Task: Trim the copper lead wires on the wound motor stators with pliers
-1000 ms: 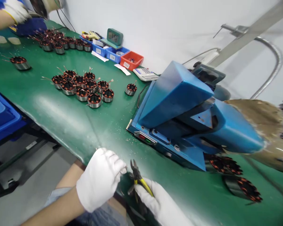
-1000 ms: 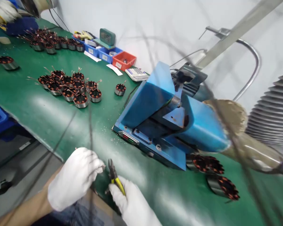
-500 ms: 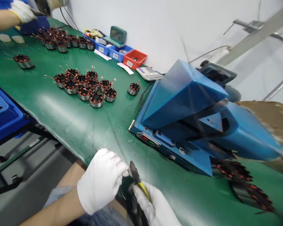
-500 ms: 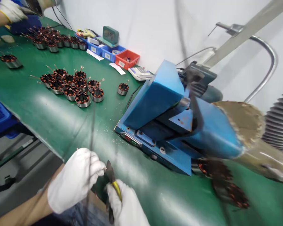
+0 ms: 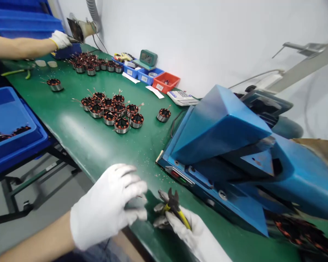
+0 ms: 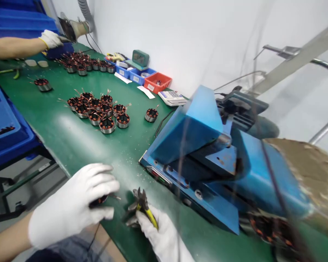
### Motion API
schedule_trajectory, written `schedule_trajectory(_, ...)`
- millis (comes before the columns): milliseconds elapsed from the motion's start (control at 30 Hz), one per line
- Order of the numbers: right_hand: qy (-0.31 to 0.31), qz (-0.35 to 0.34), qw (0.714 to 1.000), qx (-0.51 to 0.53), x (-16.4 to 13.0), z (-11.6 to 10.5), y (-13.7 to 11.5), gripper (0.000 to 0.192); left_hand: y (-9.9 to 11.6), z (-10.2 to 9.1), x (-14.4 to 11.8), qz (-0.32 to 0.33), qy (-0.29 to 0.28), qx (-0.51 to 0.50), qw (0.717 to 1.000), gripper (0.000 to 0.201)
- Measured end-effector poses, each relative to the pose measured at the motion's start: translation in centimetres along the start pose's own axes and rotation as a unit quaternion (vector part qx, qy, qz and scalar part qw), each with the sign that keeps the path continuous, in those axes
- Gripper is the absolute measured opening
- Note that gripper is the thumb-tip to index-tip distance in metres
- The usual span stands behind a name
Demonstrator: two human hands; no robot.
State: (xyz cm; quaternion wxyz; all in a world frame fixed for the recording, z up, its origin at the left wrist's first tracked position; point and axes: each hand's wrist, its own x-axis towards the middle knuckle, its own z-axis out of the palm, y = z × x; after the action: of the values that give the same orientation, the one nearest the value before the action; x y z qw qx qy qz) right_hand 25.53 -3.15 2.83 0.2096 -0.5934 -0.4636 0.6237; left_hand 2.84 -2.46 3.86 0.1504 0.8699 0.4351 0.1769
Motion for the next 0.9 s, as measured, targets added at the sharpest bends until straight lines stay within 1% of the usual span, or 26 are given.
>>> schedule_trajectory(33,-0.022,-0.003,0.999,-0.033,0.0,-0.1,-0.5,0.038,-0.1,0.5,0.3,-0.029,-0.002,0.012,0.999,0.02)
schedule_trajectory(67,-0.043,-0.003,0.997,-0.071,0.1,-0.2,-0.9,0.038,-0.3,1.1,0.6,-0.042,-0.022,0.021,0.999,0.016)
schedule_trajectory(100,-0.061,-0.001,0.993,-0.105,0.1,-0.3,-1.2,0.039,-0.4,1.7,0.8,-0.042,-0.054,0.024,0.997,0.008)
schedule_trajectory(133,-0.063,0.0,0.989,-0.134,0.2,-0.2,-1.2,0.04,-0.5,2.3,1.0,-0.036,-0.086,0.02,0.995,0.004)
schedule_trajectory(167,-0.066,0.007,0.986,-0.155,0.2,-0.1,-1.2,0.04,-0.6,2.8,1.0,-0.03,-0.111,0.012,0.993,0.007)
schedule_trajectory(200,-0.069,0.017,0.983,-0.168,0.3,0.1,-1.0,0.04,-0.5,3.1,1.1,-0.034,-0.121,0.006,0.992,0.01)
schedule_trajectory(300,-0.09,0.045,0.976,-0.193,0.3,0.9,-0.5,0.037,0.2,3.7,0.9,-0.09,-0.099,0.011,0.991,0.013)
schedule_trajectory(367,-0.095,0.036,0.97,-0.221,0.2,1.4,-0.6,0.034,0.7,3.7,0.8,-0.119,-0.077,0.015,0.99,0.014)
schedule_trajectory(433,-0.088,0.024,0.962,-0.256,0.1,1.7,-1.0,0.033,1.0,3.8,0.8,-0.131,-0.065,0.016,0.989,0.014)
schedule_trajectory(533,-0.065,0.038,0.958,-0.276,-0.2,1.9,-0.9,0.037,0.9,4.0,0.8,-0.128,-0.06,0.021,0.99,0.013)
schedule_trajectory(600,-0.044,0.061,0.962,-0.262,-0.3,2.1,0.0,0.042,0.8,4.1,0.8,-0.126,-0.062,0.025,0.99,0.011)
schedule_trajectory(667,-0.006,0.072,0.97,-0.23,-0.3,2.5,1.1,0.049,0.7,4.1,0.8,-0.126,-0.066,0.025,0.989,0.01)
schedule_trajectory(733,0.036,0.067,0.977,-0.197,-0.1,2.8,1.9,0.053,0.7,4.0,0.8,-0.128,-0.065,0.024,0.989,0.012)
schedule_trajectory(800,0.064,0.056,0.981,-0.173,0.1,2.8,2.1,0.053,0.8,4.0,0.8,-0.13,-0.06,0.018,0.989,0.013)
schedule_trajectory(900,0.102,0.026,0.982,-0.159,0.5,1.6,1.8,0.054,0.9,3.7,0.8,-0.132,-0.065,-0.003,0.989,0.016)
